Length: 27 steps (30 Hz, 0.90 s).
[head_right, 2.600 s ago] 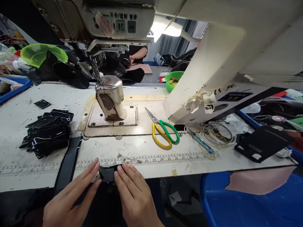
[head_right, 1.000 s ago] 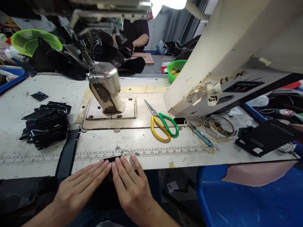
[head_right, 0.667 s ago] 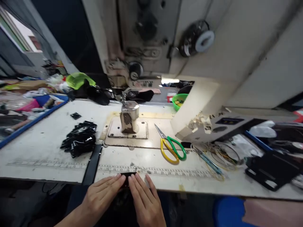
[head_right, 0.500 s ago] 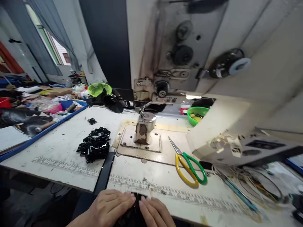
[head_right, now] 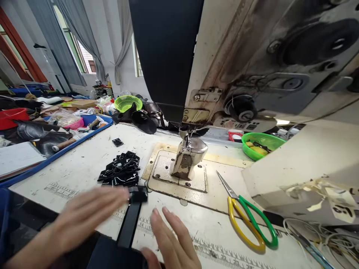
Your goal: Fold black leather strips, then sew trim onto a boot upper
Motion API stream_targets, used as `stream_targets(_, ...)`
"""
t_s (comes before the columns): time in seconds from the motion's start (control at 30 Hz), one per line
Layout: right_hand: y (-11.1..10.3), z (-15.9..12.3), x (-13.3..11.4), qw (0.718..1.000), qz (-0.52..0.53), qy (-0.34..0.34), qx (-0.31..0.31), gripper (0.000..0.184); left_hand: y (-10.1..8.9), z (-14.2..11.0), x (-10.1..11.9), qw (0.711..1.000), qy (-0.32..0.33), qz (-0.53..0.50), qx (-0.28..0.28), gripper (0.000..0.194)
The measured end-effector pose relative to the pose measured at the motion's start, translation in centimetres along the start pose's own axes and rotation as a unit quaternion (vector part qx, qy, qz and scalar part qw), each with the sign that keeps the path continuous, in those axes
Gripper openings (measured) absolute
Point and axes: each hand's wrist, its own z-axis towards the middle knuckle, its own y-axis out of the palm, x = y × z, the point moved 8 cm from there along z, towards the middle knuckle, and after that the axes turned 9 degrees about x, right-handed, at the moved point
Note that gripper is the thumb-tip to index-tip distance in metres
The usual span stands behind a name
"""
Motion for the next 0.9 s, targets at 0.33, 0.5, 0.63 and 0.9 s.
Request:
stream_targets(0.33, 4.6, -3.2, -4.1, 0.998, -0.031, -0.046, 0.016, 0.023, 2.9, -2.9, -9.1, 0.986, -0.125, 0.103, -0.034, 0.046)
stream_targets(0.5, 1.1, -4.1, -3.1, 0.994, -0.076, -0.044, -0.063, 0.029, 3.1, -3.8, -8.0, 0.977, -0.185, 0.087, -0.051, 0.037)
stream_targets(0.63, 0.4, -4.6, -2.3, 0.992, -0.091, -0.03, -0.087, 0.033, 3.1, -4.6, -9.0, 0.949, -0.284, 0.126, -0.046, 0.038)
stream_targets(0.9, 0.5, -4.1, -1.4, 0.992, -0.095, -0.005, -0.086, 0.035, 5.3, -1.7, -3.2, 0.988, -0.155, 0.013, -0.012, 0.047)
